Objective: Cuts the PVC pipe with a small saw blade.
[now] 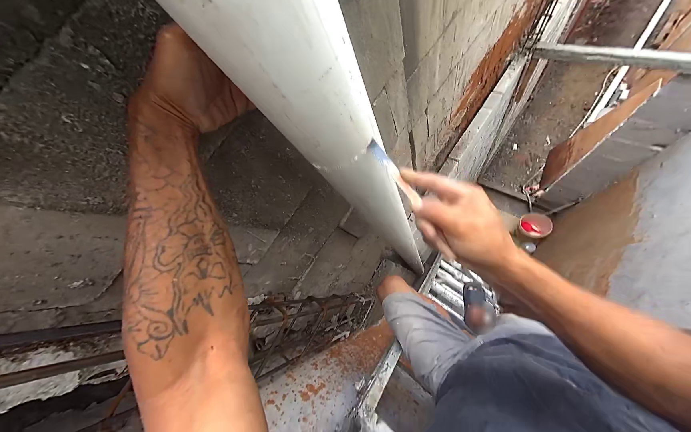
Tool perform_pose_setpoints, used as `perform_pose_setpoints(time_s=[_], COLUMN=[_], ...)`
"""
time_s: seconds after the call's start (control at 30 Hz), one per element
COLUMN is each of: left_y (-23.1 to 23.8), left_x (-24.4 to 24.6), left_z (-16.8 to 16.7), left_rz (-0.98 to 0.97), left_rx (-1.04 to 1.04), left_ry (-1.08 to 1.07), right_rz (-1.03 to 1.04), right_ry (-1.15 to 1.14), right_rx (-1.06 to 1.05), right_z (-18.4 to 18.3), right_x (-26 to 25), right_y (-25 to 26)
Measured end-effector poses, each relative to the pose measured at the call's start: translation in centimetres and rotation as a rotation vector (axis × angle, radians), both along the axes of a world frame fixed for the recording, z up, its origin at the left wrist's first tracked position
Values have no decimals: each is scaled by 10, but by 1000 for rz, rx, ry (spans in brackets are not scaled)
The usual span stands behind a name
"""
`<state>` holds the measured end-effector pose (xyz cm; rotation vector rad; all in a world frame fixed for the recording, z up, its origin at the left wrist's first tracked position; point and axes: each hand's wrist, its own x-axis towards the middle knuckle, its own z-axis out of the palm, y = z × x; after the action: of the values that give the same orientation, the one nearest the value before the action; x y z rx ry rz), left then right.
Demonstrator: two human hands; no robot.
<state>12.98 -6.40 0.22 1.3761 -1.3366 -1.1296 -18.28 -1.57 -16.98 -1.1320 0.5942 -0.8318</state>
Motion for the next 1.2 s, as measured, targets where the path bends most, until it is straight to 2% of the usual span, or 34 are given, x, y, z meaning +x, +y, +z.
perform_pose_setpoints(time_s=[0.1, 0.23, 0.37, 0.5, 0.63, 0.77, 0.83, 0.93, 1.03, 1.1, 1.2], left_y=[1, 1, 2, 1, 2, 1, -3, 2, 1, 0, 4], left_x=[-3, -2, -4, 1, -2, 6, 4, -5, -2, -5, -11], left_z=[-3, -3, -5, -6, -7, -8, -3, -3, -4, 2, -3], left_rz=[33, 21, 49, 13, 41, -14, -20, 15, 9, 25, 49], left_rx=[6, -4, 24, -3, 16, 1, 1, 9, 2, -10, 15], left_ry=[-21, 14, -2, 15, 5, 55, 33, 17, 27, 3, 28], right_rz=[9, -12, 9, -27, -50, -61, -77, -89, -93, -117, -123], right_ry=[-38, -14, -23, -51, -66, -31, -8, -69, -53, -64, -97], right_rx=[7, 0, -16, 15, 35, 9, -47, -2, 5, -50, -26], right_z=[10, -1, 5, -6, 2, 0, 1, 9, 0, -6, -1], right_x=[13, -9, 12, -4, 24, 15, 25, 42, 22, 29, 49], right_y=[-9, 12, 1, 24, 7, 31, 20, 16, 43, 37, 28])
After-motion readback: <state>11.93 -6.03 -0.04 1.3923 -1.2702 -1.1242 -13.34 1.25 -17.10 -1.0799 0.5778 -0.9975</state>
